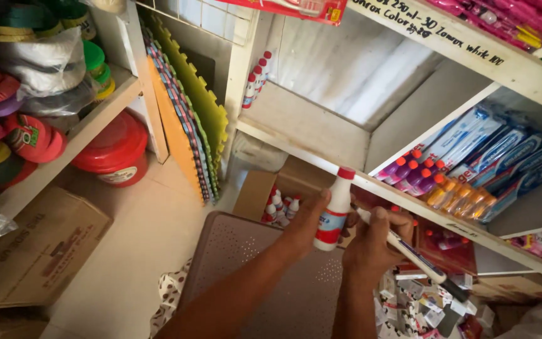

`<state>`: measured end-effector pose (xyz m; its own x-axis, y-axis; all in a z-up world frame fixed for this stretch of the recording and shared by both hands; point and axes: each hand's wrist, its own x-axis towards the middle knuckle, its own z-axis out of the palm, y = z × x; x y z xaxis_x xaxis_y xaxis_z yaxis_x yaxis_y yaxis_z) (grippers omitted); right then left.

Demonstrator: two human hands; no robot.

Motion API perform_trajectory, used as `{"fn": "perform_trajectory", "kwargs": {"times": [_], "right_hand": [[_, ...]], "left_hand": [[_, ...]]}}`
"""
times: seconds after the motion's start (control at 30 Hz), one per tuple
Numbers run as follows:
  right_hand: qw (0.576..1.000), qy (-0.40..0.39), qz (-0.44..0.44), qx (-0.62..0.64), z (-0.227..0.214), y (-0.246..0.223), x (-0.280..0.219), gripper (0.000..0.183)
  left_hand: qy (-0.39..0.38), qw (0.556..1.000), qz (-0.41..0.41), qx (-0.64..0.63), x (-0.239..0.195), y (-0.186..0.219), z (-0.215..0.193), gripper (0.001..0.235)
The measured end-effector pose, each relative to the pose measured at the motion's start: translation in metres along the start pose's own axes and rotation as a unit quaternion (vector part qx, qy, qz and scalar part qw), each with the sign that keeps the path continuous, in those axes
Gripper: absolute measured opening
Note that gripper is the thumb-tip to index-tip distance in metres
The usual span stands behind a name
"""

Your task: Labeling small bottles of cleaner with a marker and placing them onto a shelf.

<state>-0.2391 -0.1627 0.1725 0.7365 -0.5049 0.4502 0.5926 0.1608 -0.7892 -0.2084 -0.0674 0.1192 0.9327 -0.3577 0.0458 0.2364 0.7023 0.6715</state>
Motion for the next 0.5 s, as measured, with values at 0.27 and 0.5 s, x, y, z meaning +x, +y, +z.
{"fn": "perform_trajectory", "kwargs": {"times": [0.27, 0.5], "right_hand": [[0.996, 0.017, -0.055, -0.064, 0.001, -0.001, -0.001, 0.022], [0.992, 0.001, -0.075, -0.1, -0.004, 0.001, 0.002, 0.019]], "left_hand": [[-0.016, 0.997, 0.043, 0.062, -0.006, 0.006, 0.003, 0.055], [-0.014, 0.996, 0.061, 0.063, -0.01, 0.024, 0.019, 0.05]]}}
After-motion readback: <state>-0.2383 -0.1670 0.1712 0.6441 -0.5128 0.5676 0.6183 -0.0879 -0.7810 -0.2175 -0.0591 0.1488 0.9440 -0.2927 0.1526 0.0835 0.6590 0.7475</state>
